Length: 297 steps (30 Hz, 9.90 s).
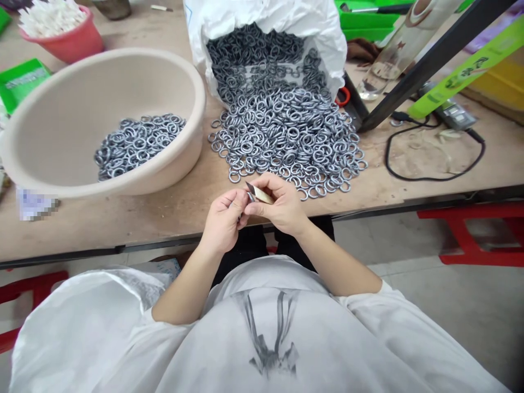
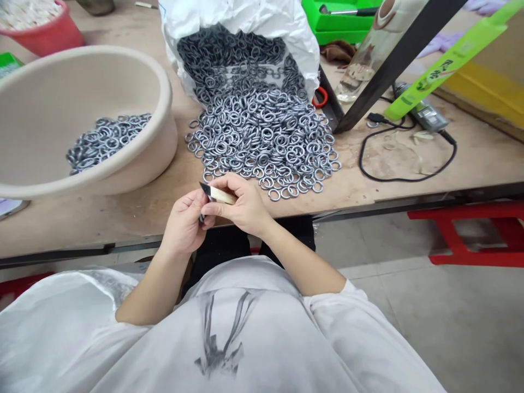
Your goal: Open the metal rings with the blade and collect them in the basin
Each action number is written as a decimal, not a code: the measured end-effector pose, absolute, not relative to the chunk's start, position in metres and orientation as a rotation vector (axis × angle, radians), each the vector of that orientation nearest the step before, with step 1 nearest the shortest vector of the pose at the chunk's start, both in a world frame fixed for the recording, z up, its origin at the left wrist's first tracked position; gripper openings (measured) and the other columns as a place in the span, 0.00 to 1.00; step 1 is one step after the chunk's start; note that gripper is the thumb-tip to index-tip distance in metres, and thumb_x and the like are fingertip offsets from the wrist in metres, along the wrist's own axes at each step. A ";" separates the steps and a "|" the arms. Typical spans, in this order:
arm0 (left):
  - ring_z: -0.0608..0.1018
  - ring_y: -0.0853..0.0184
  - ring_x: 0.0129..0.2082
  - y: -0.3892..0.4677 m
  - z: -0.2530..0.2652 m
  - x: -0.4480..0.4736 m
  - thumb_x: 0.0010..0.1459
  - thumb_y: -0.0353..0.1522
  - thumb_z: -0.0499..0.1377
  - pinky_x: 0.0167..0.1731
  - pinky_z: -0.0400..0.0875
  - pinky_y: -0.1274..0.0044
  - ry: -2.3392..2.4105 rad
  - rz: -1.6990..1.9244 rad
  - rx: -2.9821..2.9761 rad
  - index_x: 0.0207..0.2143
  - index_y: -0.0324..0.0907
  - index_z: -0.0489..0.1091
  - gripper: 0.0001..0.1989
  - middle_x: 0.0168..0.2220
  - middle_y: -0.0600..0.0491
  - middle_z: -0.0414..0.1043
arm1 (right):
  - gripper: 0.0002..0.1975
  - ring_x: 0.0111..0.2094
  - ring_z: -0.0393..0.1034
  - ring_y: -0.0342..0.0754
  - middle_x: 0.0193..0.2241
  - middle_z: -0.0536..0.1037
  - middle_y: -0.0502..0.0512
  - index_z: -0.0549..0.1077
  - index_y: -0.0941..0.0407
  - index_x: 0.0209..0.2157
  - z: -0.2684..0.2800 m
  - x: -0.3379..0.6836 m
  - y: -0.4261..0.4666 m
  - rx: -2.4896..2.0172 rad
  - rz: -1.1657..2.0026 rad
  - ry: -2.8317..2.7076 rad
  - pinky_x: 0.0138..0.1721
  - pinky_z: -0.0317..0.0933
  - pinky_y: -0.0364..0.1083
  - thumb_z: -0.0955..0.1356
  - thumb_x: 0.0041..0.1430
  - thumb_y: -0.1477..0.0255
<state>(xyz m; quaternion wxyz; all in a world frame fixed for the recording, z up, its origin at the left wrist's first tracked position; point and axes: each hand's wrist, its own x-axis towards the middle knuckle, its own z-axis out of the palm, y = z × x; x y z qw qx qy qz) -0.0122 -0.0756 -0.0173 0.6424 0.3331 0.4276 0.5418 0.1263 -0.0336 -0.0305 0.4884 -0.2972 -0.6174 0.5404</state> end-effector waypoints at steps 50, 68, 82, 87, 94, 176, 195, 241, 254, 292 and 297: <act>0.61 0.79 0.14 -0.082 -0.009 -0.018 0.51 0.48 0.68 0.14 0.53 0.84 0.884 1.145 0.612 0.20 0.39 0.60 0.26 0.19 0.60 0.58 | 0.23 0.25 0.60 0.44 0.23 0.70 0.50 0.70 0.55 0.26 -0.030 0.151 -0.015 -1.453 0.501 -1.867 0.29 0.47 0.45 0.64 0.64 0.51; 0.64 0.79 0.16 -0.071 -0.011 -0.017 0.48 0.47 0.69 0.12 0.52 0.86 0.991 1.197 0.602 0.28 0.39 0.67 0.22 0.23 0.58 0.66 | 0.21 0.21 0.53 0.40 0.20 0.61 0.44 0.65 0.54 0.30 -0.018 0.144 -0.031 -1.014 1.388 -1.555 0.23 0.50 0.43 0.63 0.65 0.49; 0.58 0.80 0.14 -0.069 -0.018 0.003 0.47 0.47 0.70 0.13 0.50 0.87 0.865 1.167 0.633 0.35 0.41 0.66 0.24 0.20 0.64 0.57 | 0.12 0.37 0.68 0.47 0.33 0.73 0.53 0.72 0.54 0.34 -0.028 0.122 -0.045 -1.033 0.958 -1.568 0.42 0.62 0.47 0.63 0.68 0.62; 0.58 0.80 0.15 -0.070 -0.014 -0.001 0.48 0.46 0.71 0.14 0.52 0.87 0.824 1.138 0.592 0.33 0.40 0.67 0.22 0.19 0.63 0.55 | 0.19 0.37 0.69 0.47 0.33 0.74 0.53 0.75 0.54 0.36 -0.021 0.129 -0.042 -0.825 1.010 -1.659 0.44 0.64 0.49 0.65 0.65 0.53; 0.58 0.79 0.14 -0.072 -0.016 0.005 0.52 0.50 0.67 0.13 0.52 0.86 0.858 1.165 0.659 0.29 0.40 0.65 0.23 0.17 0.62 0.55 | 0.22 0.25 0.66 0.42 0.26 0.72 0.47 0.72 0.54 0.36 -0.021 0.121 -0.044 -0.906 1.333 -1.401 0.27 0.62 0.43 0.70 0.56 0.48; 0.58 0.81 0.12 -0.076 -0.008 -0.007 0.48 0.46 0.70 0.11 0.47 0.86 0.817 1.216 0.599 0.27 0.40 0.63 0.23 0.17 0.63 0.59 | 0.27 0.27 0.62 0.45 0.22 0.70 0.52 0.68 0.55 0.22 -0.008 0.135 -0.056 -0.996 0.699 -2.038 0.34 0.55 0.45 0.61 0.65 0.49; 0.65 0.79 0.14 -0.084 -0.019 -0.035 0.50 0.42 0.69 0.12 0.56 0.86 0.915 1.292 0.588 0.28 0.39 0.67 0.19 0.23 0.59 0.66 | 0.10 0.33 0.67 0.47 0.32 0.76 0.54 0.74 0.56 0.30 -0.017 0.099 0.008 -1.325 0.567 -2.283 0.33 0.53 0.44 0.67 0.63 0.66; 0.59 0.80 0.11 -0.079 -0.017 -0.011 0.50 0.40 0.68 0.10 0.50 0.86 0.919 1.248 0.596 0.27 0.40 0.65 0.16 0.17 0.62 0.60 | 0.22 0.22 0.58 0.40 0.19 0.67 0.48 0.66 0.56 0.21 -0.006 0.138 -0.053 -0.949 0.515 -2.172 0.27 0.47 0.44 0.64 0.66 0.58; 0.61 0.80 0.12 -0.082 -0.018 -0.020 0.49 0.43 0.69 0.12 0.52 0.86 0.929 1.187 0.608 0.28 0.39 0.66 0.19 0.20 0.61 0.63 | 0.23 0.27 0.65 0.45 0.24 0.74 0.51 0.73 0.55 0.27 -0.016 0.138 -0.010 -1.516 0.481 -2.071 0.30 0.48 0.45 0.61 0.67 0.54; 0.66 0.80 0.16 -0.066 -0.023 -0.011 0.49 0.46 0.69 0.13 0.54 0.86 1.013 1.343 0.670 0.33 0.41 0.69 0.20 0.25 0.60 0.67 | 0.22 0.24 0.57 0.40 0.24 0.65 0.45 0.67 0.54 0.32 -0.016 0.118 -0.026 -0.840 1.524 -1.418 0.27 0.55 0.42 0.71 0.54 0.49; 0.63 0.80 0.14 -0.069 -0.024 -0.013 0.51 0.44 0.68 0.12 0.53 0.85 1.012 1.331 0.707 0.28 0.40 0.67 0.18 0.23 0.59 0.66 | 0.23 0.28 0.63 0.41 0.25 0.68 0.46 0.66 0.55 0.30 -0.017 0.114 -0.033 -0.859 1.420 -1.444 0.33 0.60 0.43 0.71 0.54 0.48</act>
